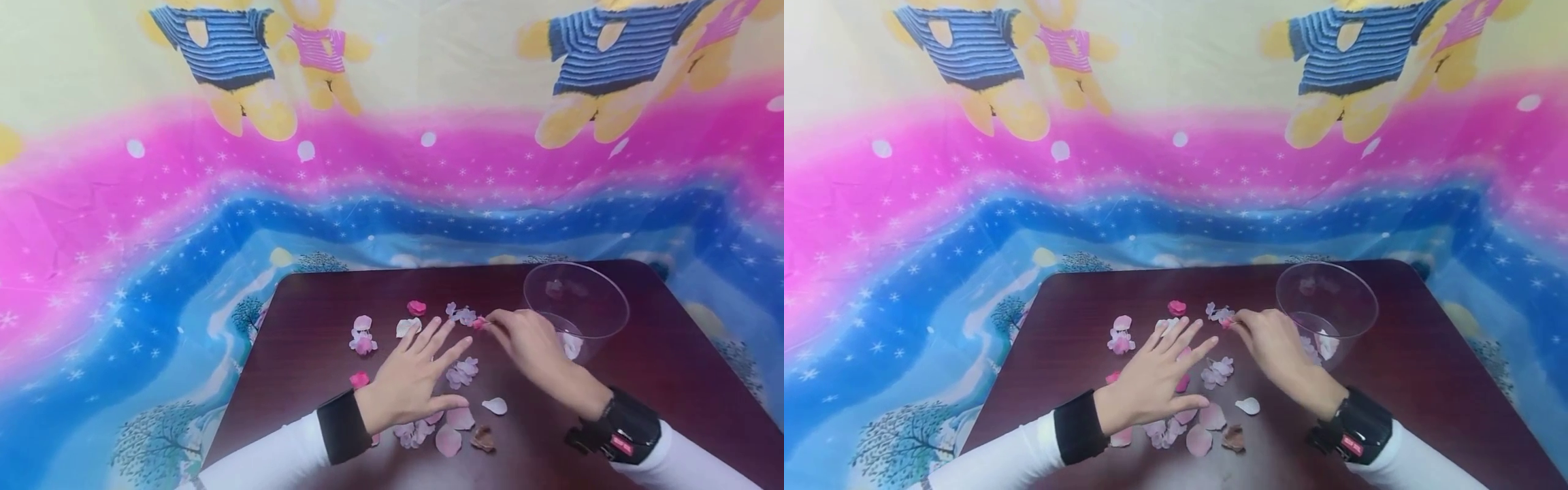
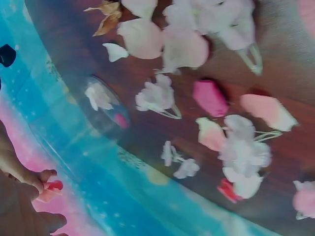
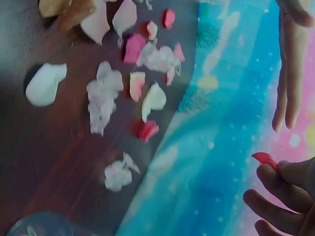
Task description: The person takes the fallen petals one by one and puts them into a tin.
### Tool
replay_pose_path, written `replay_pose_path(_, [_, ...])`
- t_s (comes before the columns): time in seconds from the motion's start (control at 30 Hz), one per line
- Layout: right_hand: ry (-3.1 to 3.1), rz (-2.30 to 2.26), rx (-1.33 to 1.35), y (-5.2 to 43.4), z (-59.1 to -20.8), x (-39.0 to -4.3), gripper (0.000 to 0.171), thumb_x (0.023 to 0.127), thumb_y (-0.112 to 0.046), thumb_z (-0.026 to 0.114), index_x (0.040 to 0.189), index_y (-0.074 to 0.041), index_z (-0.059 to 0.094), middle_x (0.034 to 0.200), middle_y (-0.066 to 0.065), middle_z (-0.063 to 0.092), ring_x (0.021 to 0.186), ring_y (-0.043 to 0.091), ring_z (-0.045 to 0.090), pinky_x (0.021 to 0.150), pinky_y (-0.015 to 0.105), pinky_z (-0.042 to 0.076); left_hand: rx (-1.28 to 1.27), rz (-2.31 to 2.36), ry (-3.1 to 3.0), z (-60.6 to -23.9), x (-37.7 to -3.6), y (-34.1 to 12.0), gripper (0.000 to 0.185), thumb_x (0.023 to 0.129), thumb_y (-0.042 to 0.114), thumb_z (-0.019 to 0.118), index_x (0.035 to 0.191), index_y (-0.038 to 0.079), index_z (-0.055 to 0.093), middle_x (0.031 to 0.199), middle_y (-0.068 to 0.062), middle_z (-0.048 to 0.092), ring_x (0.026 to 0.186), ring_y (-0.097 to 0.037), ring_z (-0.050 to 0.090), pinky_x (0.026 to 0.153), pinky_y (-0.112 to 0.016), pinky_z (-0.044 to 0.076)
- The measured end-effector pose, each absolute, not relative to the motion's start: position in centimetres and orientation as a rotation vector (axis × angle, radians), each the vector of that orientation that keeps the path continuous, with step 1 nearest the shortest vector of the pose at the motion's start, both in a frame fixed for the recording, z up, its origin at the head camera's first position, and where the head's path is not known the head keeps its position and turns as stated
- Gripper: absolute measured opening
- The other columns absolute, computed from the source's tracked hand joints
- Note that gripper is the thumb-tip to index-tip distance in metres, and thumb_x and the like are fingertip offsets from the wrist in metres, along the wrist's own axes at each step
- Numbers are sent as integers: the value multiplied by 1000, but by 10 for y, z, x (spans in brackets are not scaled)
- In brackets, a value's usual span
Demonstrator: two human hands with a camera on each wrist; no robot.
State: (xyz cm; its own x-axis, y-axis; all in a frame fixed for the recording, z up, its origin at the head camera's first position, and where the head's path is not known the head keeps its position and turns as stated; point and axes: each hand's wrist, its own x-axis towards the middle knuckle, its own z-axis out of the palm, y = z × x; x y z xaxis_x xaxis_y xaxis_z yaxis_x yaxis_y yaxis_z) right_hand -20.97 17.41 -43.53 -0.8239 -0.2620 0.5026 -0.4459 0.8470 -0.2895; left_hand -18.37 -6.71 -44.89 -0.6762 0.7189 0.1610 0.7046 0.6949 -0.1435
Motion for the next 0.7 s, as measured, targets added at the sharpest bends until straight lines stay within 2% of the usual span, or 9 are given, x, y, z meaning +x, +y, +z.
replay_pose_path(0.3, [-2553, 545, 410, 201, -410, -204, 7, 89, -14, 76, 95, -10, 77, 72, 6, 73, 67, 28, 67, 57, 44, 48, -1195, 127, -2643, -442, -181, -50, 88, 92, 80, 37, 163, 34, 15, 171, -4, 18, 160, -25, 12, 128, -48, 21])
replay_pose_path(0.4, [-2509, 545, 399, 210, -403, -205, 9, 88, -13, 77, 96, -8, 77, 73, 8, 74, 64, 27, 66, 56, 43, 46, -1196, 107, -2653, -442, -181, -51, 88, 92, 80, 38, 163, 33, 14, 171, -4, 19, 160, -25, 13, 128, -48, 21])
replay_pose_path(0.6, [-2456, 523, 313, 236, -392, -215, 11, 88, -11, 77, 97, -6, 77, 74, 12, 75, 54, 21, 54, 51, 34, 34, -1188, 65, -2663, -441, -181, -56, 87, 93, 78, 39, 163, 33, 15, 171, -4, 19, 160, -26, 16, 126, -51, 25])
replay_pose_path(0.7, [-2520, 499, 240, 250, -391, -221, 12, 91, -14, 74, 99, -6, 76, 80, 17, 75, 57, 31, 60, 49, 39, 37, -1189, 63, -2662, -442, -181, -58, 87, 93, 78, 40, 163, 33, 16, 171, -5, 20, 159, -26, 17, 125, -51, 26])
